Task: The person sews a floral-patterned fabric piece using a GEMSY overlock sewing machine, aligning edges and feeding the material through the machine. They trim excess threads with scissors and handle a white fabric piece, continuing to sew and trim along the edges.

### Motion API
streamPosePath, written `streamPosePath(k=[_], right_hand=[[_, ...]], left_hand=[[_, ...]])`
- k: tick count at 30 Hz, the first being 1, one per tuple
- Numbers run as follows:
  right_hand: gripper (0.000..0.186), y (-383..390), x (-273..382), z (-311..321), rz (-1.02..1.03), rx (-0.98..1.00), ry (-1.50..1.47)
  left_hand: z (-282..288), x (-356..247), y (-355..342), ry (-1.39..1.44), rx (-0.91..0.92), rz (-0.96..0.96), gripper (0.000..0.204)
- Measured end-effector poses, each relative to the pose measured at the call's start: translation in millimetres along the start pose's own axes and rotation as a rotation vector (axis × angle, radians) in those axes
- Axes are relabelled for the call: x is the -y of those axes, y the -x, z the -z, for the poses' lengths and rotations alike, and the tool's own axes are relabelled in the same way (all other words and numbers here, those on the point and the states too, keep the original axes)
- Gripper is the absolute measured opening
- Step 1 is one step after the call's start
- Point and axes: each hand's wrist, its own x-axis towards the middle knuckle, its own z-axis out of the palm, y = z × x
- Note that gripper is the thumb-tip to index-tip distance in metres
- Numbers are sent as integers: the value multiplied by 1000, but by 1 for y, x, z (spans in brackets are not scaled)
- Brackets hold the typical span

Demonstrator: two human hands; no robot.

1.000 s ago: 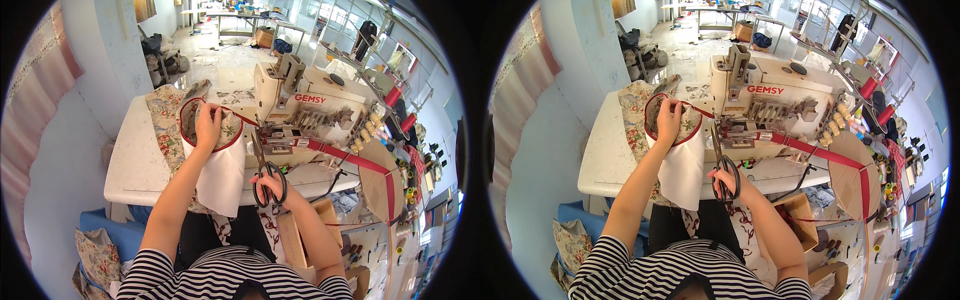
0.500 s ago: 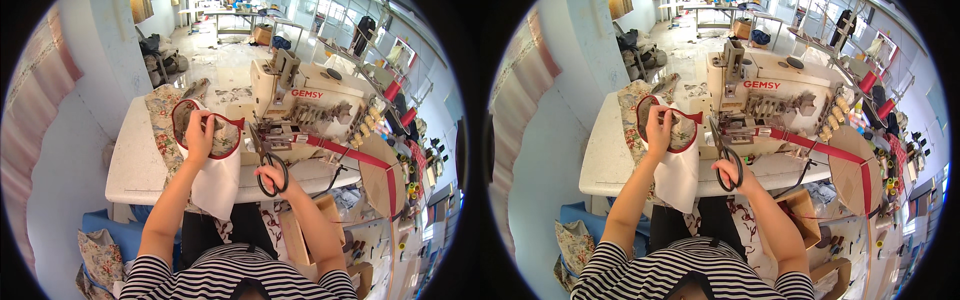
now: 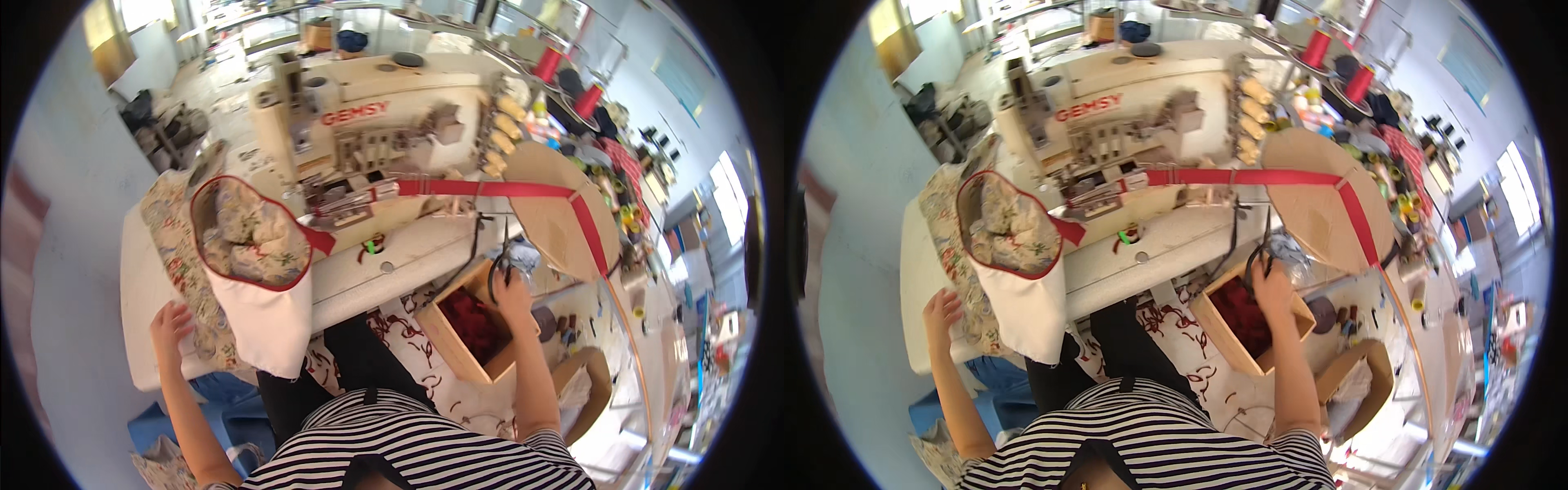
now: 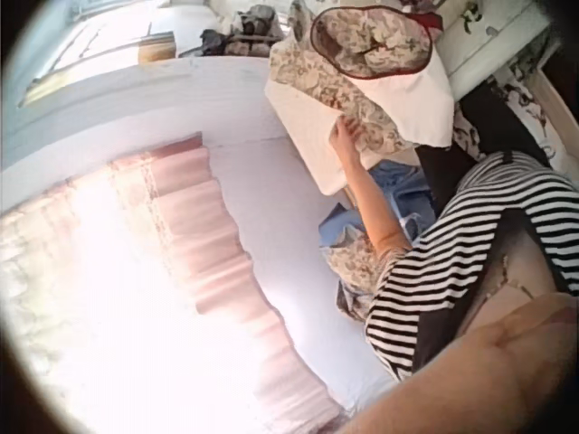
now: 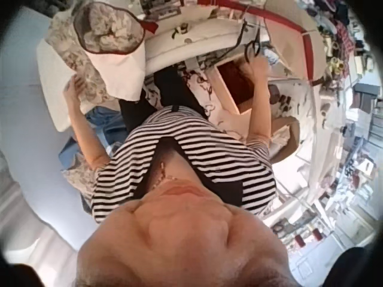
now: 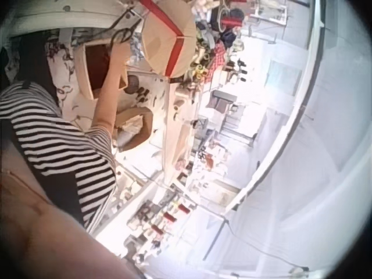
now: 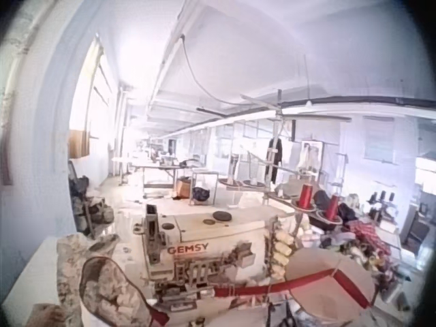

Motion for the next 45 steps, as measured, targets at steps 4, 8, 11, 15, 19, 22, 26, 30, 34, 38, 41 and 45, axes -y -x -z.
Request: streamPosePath(k=[4,8,11,15,19,22,26,30,34,38,41,45], right_hand=[[48,-89,13,-14,31,22,175],[42,-140,19,-43,-18,-48,287],[39,-137,32,-41,52,11,274],[32,-120,12,-51,242,-201,132],[28,-109,0,-44,364,-182,40],[23,-106,-3,-46,461,-240,11],[23,-117,-5,-48,479,-292,40],[22,-141,-13,-56,459,-293,99],[18,-101,21,-39,628,-441,9],[25,8,74,-21,305,25,-635],[24,79,115,-31,374,399,-756],[17,133,189,-4,559,757,-937]], left_hand=[[-19,-1,-6,-222,126,-16,35],[-33,15,-16,-355,55,-167,34],[-28,10,-7,-342,46,-125,30],[-28,9,2,-148,59,-65,23],[-30,21,5,-36,106,-28,18],[-30,28,15,35,141,-22,16],[-34,27,31,106,161,10,15],[-35,31,37,197,198,29,14],[-25,32,41,240,225,52,16],[-28,20,50,229,194,79,22],[-30,15,54,209,235,118,28],[-27,26,65,237,370,216,38]])
